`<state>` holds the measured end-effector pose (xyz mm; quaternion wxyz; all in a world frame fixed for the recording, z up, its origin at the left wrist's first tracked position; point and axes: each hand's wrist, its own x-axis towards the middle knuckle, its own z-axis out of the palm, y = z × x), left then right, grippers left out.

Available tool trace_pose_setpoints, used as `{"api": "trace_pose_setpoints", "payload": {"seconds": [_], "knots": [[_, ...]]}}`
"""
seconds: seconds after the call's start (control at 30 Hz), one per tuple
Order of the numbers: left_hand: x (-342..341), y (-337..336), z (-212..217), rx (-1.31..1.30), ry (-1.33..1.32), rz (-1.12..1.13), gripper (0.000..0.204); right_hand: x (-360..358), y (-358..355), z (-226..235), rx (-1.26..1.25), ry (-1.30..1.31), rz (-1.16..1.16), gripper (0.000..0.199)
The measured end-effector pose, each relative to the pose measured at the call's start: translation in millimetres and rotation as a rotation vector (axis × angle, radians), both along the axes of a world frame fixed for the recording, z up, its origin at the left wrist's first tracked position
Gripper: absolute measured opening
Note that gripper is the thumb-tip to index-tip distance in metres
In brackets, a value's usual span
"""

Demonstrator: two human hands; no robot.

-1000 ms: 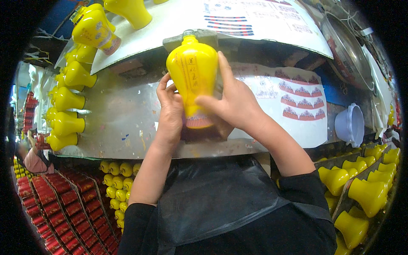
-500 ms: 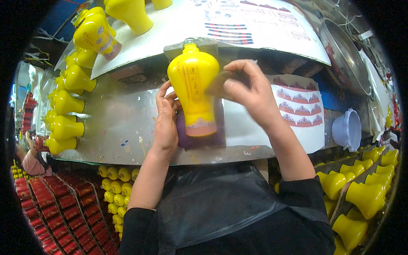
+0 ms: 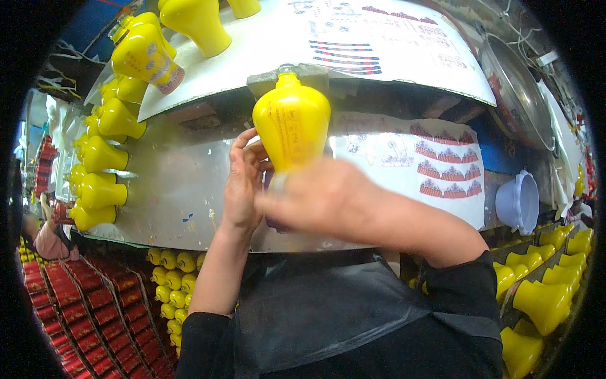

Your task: The person applies decorative stickers to yellow ceramic bottles, smoothing each label around the body and neck. They handle the bottles one at a time, rotate them to align the stickers, and place finished bottles into a green tray.

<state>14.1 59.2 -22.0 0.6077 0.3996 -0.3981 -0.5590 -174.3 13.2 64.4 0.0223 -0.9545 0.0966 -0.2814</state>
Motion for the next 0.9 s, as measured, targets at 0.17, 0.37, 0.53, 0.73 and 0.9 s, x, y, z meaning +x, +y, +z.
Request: {"api": "trace_pose_setpoints", "payload": {"seconds": [0.17, 0.37, 0.53, 0.73, 0.9], "knots": [[-4, -12, 9, -0.049, -0.14, 0.088, 0.068, -30, -34, -8, -0.133, -0.288, -0.419, 0.032], [-11, -33, 9, -0.191, -0.261, 0.126, 0.066, -22, -4, -36, 0.097, -0.278, -0.165, 0.036], [-13, -44, 6, -0.177, -0.458, 0.201, 0.073, -24, -49, -19, 0.325, -0.44, -0.409, 0.032], [-13, -53, 27, -0.213, -0.735, 0.311, 0.069, -6, -83, 5, 0.329, -0.303, -0.352, 0.022], [-20, -68, 40, -0.09, -0.78, 0.389, 0.045, 1, -95, 7, 0.367, -0.32, -0.376, 0.022]]}}
